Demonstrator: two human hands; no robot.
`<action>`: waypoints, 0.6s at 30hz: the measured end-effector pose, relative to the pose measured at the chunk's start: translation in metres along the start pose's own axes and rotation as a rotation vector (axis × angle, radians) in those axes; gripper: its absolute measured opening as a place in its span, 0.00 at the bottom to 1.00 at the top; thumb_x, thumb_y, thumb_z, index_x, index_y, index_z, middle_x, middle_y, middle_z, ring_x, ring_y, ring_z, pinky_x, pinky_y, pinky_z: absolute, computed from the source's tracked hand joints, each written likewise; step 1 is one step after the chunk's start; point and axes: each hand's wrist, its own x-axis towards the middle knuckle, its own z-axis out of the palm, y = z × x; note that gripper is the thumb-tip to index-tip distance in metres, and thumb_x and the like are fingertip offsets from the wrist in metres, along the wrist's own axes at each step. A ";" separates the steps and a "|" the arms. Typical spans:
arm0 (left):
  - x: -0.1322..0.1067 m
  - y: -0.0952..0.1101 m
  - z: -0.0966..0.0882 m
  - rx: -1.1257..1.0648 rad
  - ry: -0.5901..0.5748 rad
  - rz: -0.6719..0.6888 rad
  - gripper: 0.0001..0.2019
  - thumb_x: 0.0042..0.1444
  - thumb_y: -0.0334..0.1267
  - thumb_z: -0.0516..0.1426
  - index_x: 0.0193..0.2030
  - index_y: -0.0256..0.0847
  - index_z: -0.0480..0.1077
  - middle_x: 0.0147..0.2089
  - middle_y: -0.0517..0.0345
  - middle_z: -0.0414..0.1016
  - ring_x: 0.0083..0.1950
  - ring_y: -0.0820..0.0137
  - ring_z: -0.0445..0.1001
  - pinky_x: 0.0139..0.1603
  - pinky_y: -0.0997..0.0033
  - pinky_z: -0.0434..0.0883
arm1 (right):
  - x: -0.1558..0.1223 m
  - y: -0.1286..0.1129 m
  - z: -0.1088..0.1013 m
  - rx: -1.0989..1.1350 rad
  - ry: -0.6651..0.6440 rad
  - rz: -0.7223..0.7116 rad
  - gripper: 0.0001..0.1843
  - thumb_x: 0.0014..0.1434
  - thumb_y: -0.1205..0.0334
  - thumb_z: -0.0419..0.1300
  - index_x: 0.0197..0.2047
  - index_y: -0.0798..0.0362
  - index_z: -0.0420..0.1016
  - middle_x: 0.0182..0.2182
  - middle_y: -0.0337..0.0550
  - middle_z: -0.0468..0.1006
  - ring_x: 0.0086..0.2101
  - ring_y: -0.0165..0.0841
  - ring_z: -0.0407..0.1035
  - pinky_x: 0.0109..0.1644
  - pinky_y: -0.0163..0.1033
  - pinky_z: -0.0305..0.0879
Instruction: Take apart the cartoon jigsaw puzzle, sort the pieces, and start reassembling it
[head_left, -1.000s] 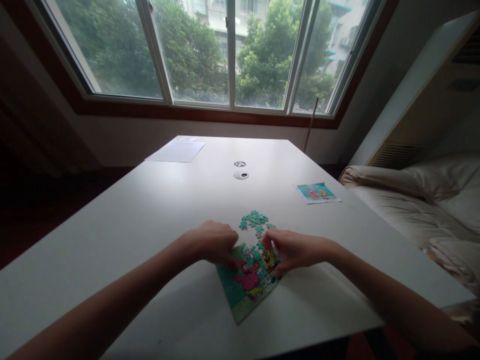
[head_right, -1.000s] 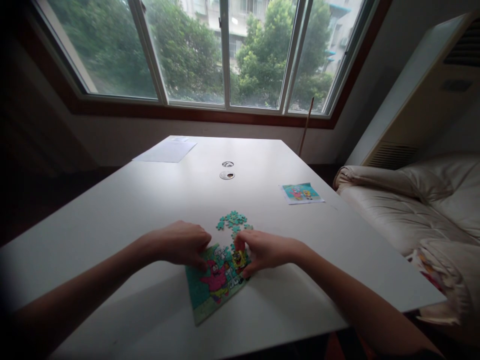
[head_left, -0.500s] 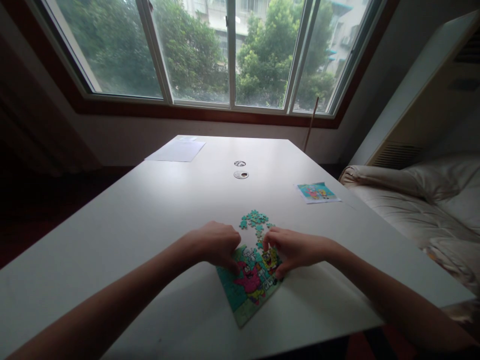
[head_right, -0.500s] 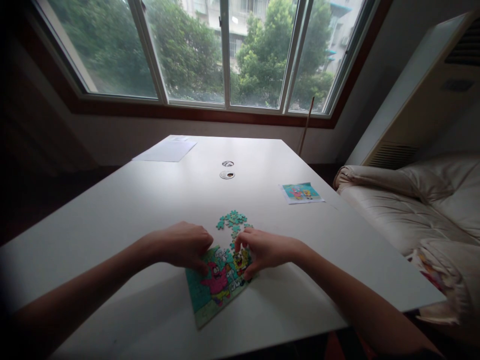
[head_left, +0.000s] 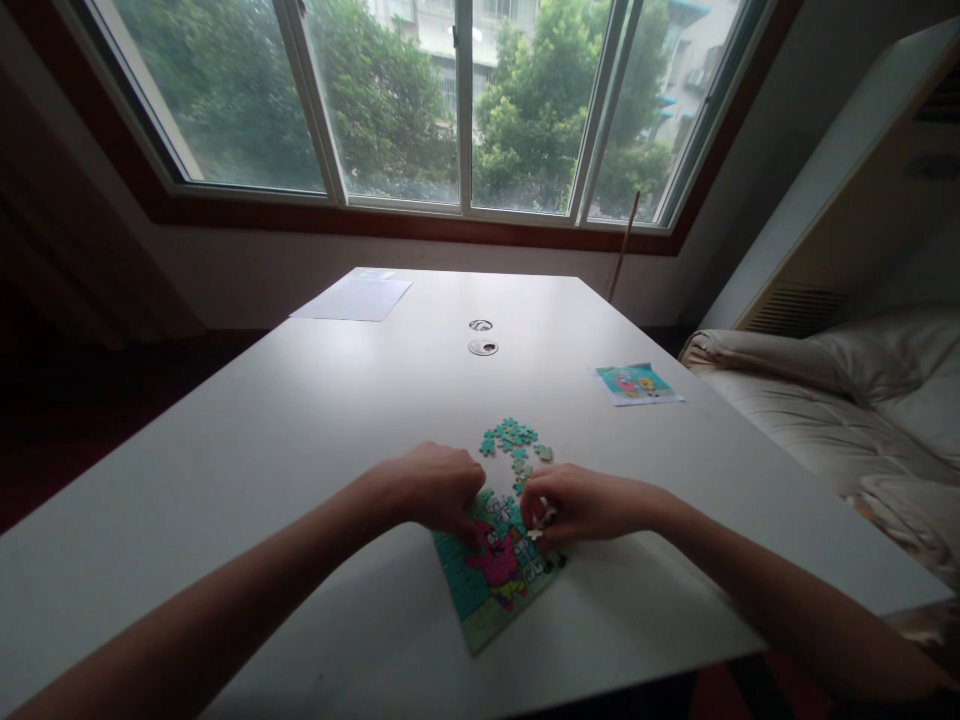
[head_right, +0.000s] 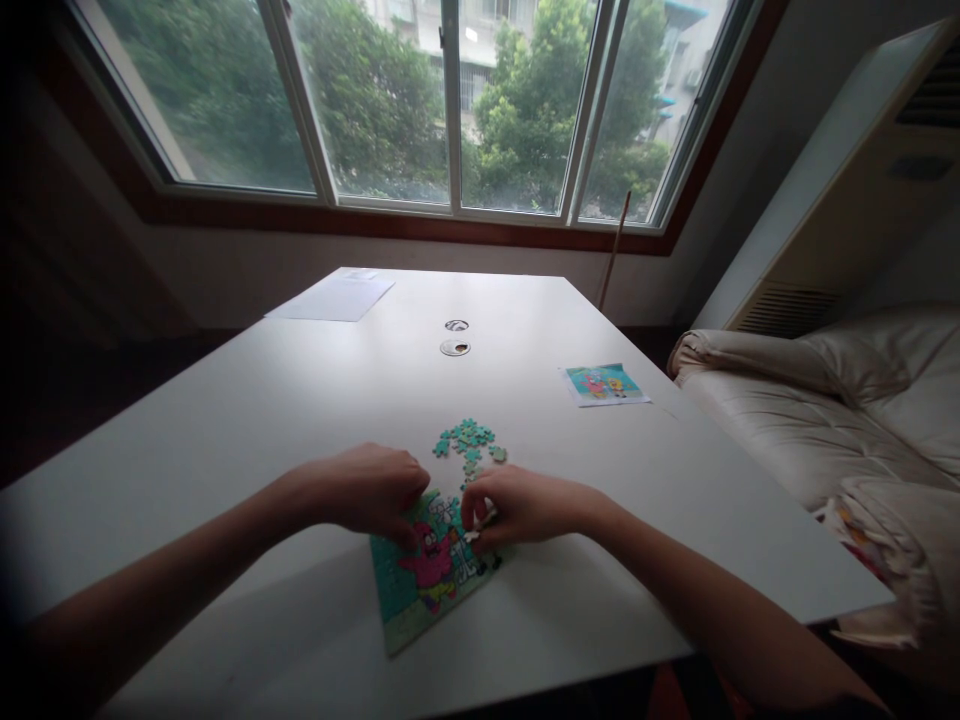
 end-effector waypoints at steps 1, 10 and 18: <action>0.000 0.000 0.000 0.000 0.000 0.000 0.19 0.42 0.53 0.55 0.30 0.39 0.73 0.29 0.50 0.74 0.26 0.67 0.70 0.20 0.74 0.59 | 0.000 0.000 0.000 0.005 -0.003 -0.001 0.10 0.49 0.61 0.60 0.36 0.55 0.69 0.30 0.39 0.68 0.29 0.26 0.62 0.32 0.30 0.58; 0.007 -0.004 0.005 0.010 -0.053 -0.018 0.22 0.41 0.57 0.54 0.29 0.39 0.73 0.27 0.51 0.73 0.25 0.67 0.68 0.20 0.73 0.59 | -0.001 0.016 0.000 0.158 0.195 0.145 0.11 0.51 0.58 0.59 0.36 0.56 0.69 0.22 0.34 0.66 0.22 0.23 0.58 0.26 0.28 0.55; 0.007 -0.009 0.006 0.008 -0.072 -0.082 0.19 0.41 0.53 0.56 0.32 0.39 0.73 0.31 0.51 0.74 0.29 0.66 0.69 0.24 0.72 0.61 | -0.002 0.047 0.004 0.198 0.353 0.271 0.16 0.52 0.51 0.56 0.32 0.57 0.71 0.20 0.37 0.68 0.21 0.24 0.57 0.24 0.29 0.53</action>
